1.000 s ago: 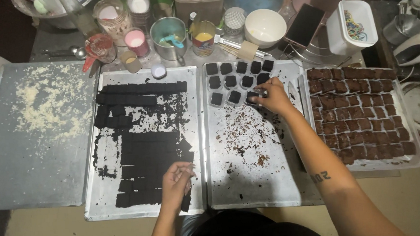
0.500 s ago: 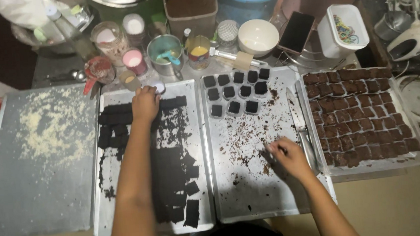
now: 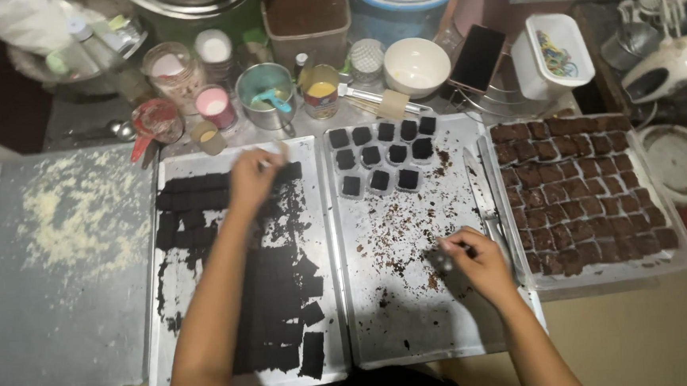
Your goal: The person picks up dark chocolate cubes and places them individually into white paper liners on a metal tray by hand.
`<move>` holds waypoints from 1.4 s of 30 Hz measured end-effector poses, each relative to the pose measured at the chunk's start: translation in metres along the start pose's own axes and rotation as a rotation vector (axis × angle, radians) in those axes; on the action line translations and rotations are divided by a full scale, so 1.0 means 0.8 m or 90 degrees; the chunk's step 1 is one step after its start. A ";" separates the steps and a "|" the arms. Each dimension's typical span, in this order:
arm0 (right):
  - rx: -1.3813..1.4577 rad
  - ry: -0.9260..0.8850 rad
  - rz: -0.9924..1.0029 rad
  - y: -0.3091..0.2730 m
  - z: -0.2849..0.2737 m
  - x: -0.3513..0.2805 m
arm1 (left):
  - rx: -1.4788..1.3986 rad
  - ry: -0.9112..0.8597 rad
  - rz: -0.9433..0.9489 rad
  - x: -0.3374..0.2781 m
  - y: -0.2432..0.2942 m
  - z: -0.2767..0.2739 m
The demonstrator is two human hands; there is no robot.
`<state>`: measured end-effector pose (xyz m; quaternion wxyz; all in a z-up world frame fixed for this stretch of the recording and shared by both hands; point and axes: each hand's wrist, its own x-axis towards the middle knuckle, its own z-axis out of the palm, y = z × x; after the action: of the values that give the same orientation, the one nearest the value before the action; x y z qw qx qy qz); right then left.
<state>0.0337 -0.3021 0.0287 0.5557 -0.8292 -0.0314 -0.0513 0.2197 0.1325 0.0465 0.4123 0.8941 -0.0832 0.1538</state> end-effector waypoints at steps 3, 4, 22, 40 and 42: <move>0.046 -0.078 -0.027 -0.050 0.034 0.026 | -0.125 -0.003 -0.062 -0.087 0.097 -0.009; 0.046 -0.091 -0.029 -0.075 0.043 0.033 | -0.124 0.006 -0.072 -0.112 0.115 -0.009; 0.631 -0.415 -0.021 -0.143 0.137 0.007 | -0.234 0.112 0.097 -0.259 0.281 -0.061; 0.319 -0.432 -0.066 -0.093 0.109 -0.017 | -0.072 0.042 0.092 -0.273 0.273 -0.055; 0.372 -0.406 -0.042 -0.089 0.111 -0.016 | -0.097 0.114 0.060 -0.282 0.262 -0.041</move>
<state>0.0176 -0.1929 0.0589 0.7276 -0.6101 -0.2409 0.2009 -0.0569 0.0269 0.1384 0.4772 0.8380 -0.0996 0.2453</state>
